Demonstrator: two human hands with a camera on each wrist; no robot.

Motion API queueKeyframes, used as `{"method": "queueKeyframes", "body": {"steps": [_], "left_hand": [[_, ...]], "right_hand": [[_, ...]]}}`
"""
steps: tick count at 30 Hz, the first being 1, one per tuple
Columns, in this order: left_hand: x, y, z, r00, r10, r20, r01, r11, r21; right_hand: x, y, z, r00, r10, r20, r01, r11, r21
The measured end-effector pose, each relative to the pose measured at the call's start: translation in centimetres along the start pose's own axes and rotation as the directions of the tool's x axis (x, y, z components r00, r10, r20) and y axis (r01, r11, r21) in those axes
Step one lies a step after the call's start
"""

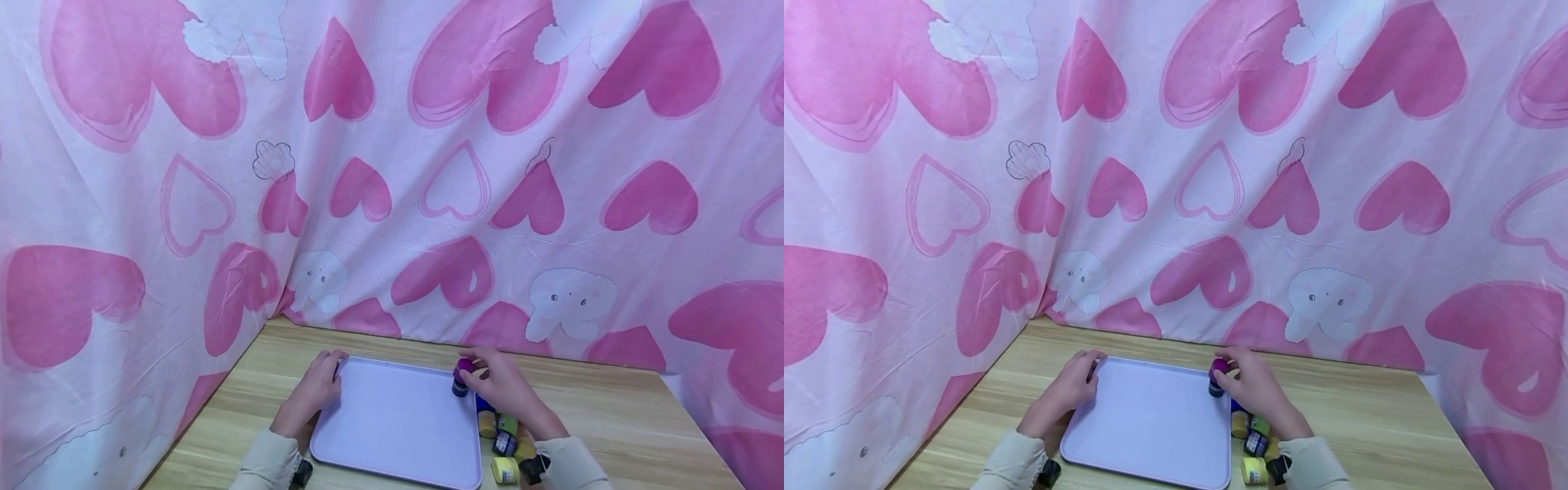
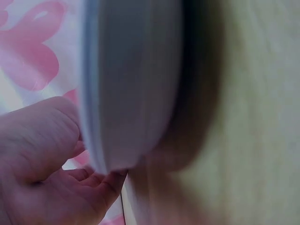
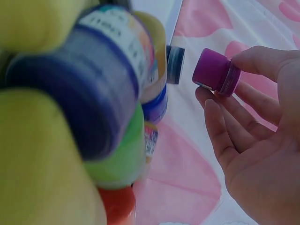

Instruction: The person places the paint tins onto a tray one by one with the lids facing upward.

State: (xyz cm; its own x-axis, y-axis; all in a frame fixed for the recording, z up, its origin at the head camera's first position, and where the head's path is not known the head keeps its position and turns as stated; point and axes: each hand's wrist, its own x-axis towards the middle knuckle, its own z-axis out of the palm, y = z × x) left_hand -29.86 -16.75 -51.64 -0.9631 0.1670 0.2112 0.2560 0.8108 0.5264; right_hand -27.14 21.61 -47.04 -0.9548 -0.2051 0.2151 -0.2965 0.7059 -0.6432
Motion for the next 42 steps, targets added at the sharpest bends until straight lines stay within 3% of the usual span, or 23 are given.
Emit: {"method": "queueKeyframes", "body": {"steps": [10,22,31,42], "left_hand": [[0.2,0.0,-0.4,0.999,-0.028,0.044,0.029,0.999,-0.03],[0.1,0.0,-0.3,0.997,-0.06,0.053,0.062,0.997,-0.041],[0.0,-0.3,-0.3,1.0,-0.028,0.009,0.028,0.998,-0.05],[0.2,-0.3,-0.4,0.995,-0.083,0.054,0.087,0.995,-0.058]], "right_hand": [[0.5,-1.2,1.1,1.0,-0.013,0.01,0.013,1.0,-0.016],[1.6,-2.0,1.5,0.992,-0.042,0.119,0.049,0.997,-0.053],[2.4,-2.2,2.2,0.979,-0.07,0.191,0.088,0.992,-0.09],[2.7,-1.6,3.0,0.971,-0.097,0.221,0.131,0.981,-0.146]]}}
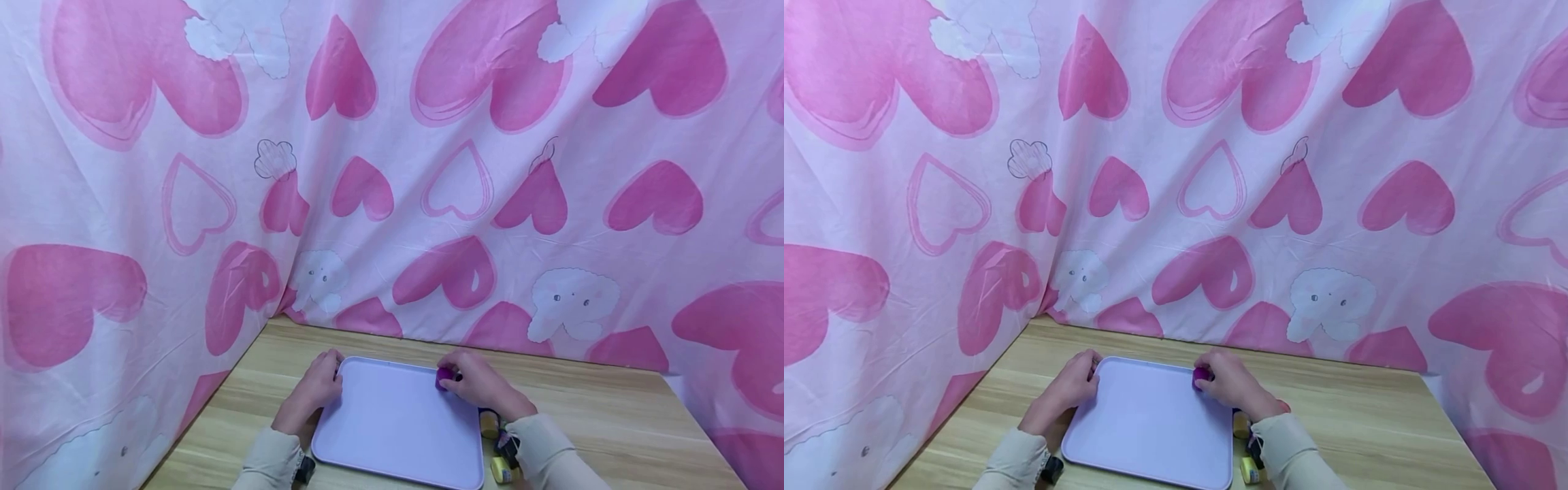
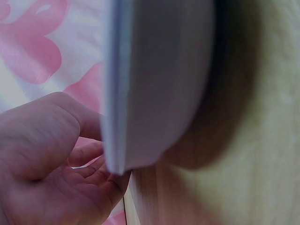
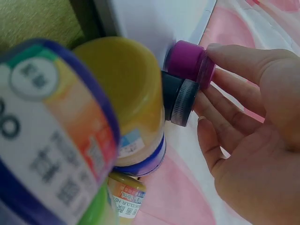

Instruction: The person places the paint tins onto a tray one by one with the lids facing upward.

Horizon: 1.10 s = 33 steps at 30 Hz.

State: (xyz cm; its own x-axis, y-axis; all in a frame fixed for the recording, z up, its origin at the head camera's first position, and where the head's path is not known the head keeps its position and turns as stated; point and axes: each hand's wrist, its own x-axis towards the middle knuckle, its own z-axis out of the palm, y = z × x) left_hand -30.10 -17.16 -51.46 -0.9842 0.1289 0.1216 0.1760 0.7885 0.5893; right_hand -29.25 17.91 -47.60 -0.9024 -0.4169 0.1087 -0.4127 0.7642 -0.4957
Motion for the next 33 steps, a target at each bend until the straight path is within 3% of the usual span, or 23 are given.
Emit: {"method": "queueKeyframes", "body": {"steps": [8,18,26,33], "left_hand": [[0.1,0.2,0.1,1.0,0.011,0.003,-0.011,1.0,-0.012],[0.0,0.5,0.0,1.0,-0.019,0.015,0.02,1.0,-0.019],[-0.1,0.4,-0.2,1.0,-0.002,0.009,0.002,1.0,-0.007],[-0.3,0.3,-0.3,1.0,-0.01,0.015,0.01,1.0,-0.009]], "right_hand": [[-0.2,0.4,0.1,1.0,0.029,-0.004,-0.029,0.999,-0.019],[-0.7,0.5,-0.3,0.996,0.085,0.002,-0.085,0.994,0.062],[-1.7,1.9,-2.5,0.999,0.039,-0.03,-0.036,0.994,0.101],[-3.2,3.1,-4.0,0.99,0.139,0.016,-0.14,0.981,0.131]]}}
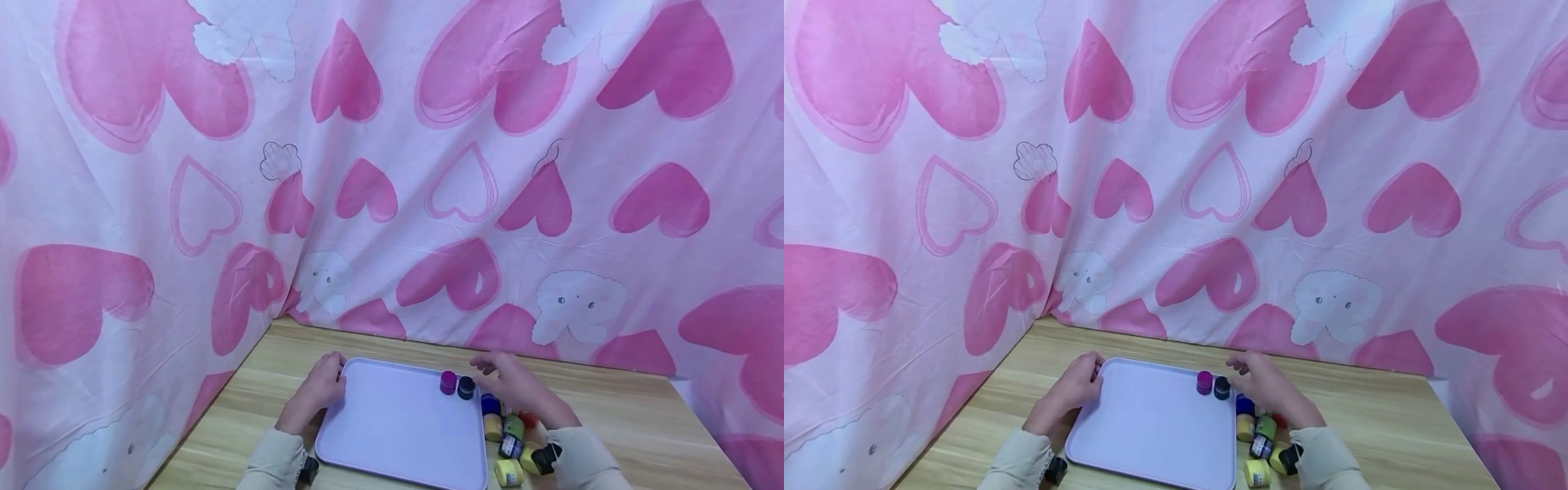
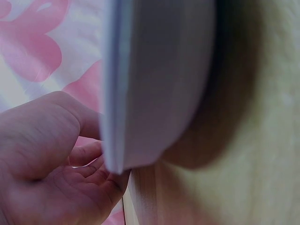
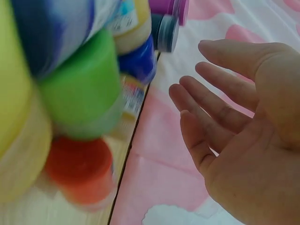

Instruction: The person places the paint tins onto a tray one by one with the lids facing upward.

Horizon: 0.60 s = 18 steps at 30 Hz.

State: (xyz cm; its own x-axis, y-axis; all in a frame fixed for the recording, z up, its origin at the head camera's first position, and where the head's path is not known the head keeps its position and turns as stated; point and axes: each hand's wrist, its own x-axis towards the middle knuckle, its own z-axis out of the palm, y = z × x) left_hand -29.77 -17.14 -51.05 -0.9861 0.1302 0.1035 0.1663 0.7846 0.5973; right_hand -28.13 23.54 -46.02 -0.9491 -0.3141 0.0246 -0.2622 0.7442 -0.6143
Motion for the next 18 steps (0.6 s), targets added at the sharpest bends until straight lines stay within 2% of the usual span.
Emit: {"method": "queueKeyframes", "body": {"steps": [6,13,18], "left_hand": [[0.0,0.0,0.1,1.0,-0.003,0.005,0.003,1.0,-0.007],[0.2,-0.1,0.2,1.0,-0.009,0.005,0.009,1.0,-0.005],[0.2,-0.3,0.2,1.0,-0.021,0.008,0.021,1.0,-0.007]], "right_hand": [[-0.8,1.2,-0.6,0.998,0.052,0.031,-0.052,0.999,-0.002],[-1.4,2.3,-0.4,0.997,0.033,0.066,-0.03,0.999,-0.045],[-1.8,3.0,-0.1,0.995,0.024,0.097,-0.02,0.999,-0.039]]}}
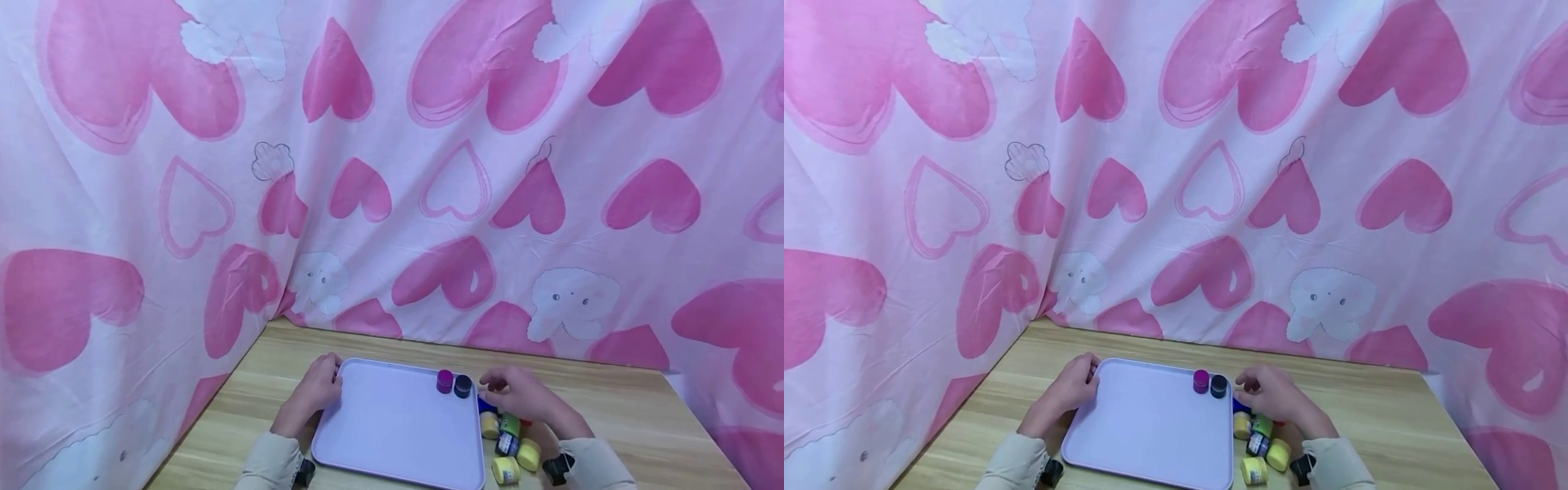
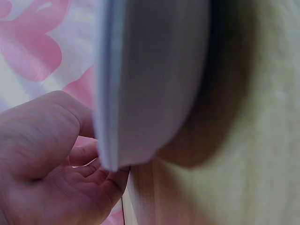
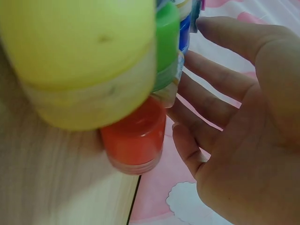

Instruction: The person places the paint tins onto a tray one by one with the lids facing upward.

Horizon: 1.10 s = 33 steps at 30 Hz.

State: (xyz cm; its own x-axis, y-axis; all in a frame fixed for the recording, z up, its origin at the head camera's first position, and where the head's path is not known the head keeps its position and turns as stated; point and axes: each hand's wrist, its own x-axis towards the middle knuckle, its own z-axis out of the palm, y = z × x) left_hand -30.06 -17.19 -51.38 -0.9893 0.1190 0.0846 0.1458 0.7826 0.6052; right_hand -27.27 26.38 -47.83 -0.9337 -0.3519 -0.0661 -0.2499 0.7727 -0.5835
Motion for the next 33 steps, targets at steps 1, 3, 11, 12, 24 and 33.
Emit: {"method": "queueKeyframes", "body": {"steps": [1,3,11,12,24,33], "left_hand": [[0.0,0.0,0.0,1.0,0.0,0.001,0.0,1.0,-0.001],[0.0,0.0,0.0,1.0,-0.003,0.002,0.003,1.0,-0.004],[-0.1,0.2,-0.1,1.0,0.017,0.002,-0.017,1.0,-0.015],[-0.1,0.1,-0.1,1.0,0.016,0.002,-0.016,1.0,-0.014],[0.1,-0.2,0.1,1.0,0.024,-0.001,-0.024,1.0,-0.007],[0.0,-0.3,0.1,1.0,0.018,-0.002,-0.018,1.0,-0.012]], "right_hand": [[-0.1,0.2,0.0,1.0,-0.002,0.006,0.002,1.0,0.006],[-0.2,0.5,0.2,1.0,-0.012,0.015,0.012,1.0,0.014],[-0.6,1.0,0.6,1.0,-0.01,0.019,0.01,1.0,0.006],[-0.6,1.0,0.7,1.0,-0.008,0.018,0.008,1.0,0.005],[-0.5,0.9,0.9,1.0,-0.002,0.013,0.001,0.999,0.051],[-0.3,0.6,1.1,1.0,0.024,-0.015,-0.022,0.996,0.088]]}}
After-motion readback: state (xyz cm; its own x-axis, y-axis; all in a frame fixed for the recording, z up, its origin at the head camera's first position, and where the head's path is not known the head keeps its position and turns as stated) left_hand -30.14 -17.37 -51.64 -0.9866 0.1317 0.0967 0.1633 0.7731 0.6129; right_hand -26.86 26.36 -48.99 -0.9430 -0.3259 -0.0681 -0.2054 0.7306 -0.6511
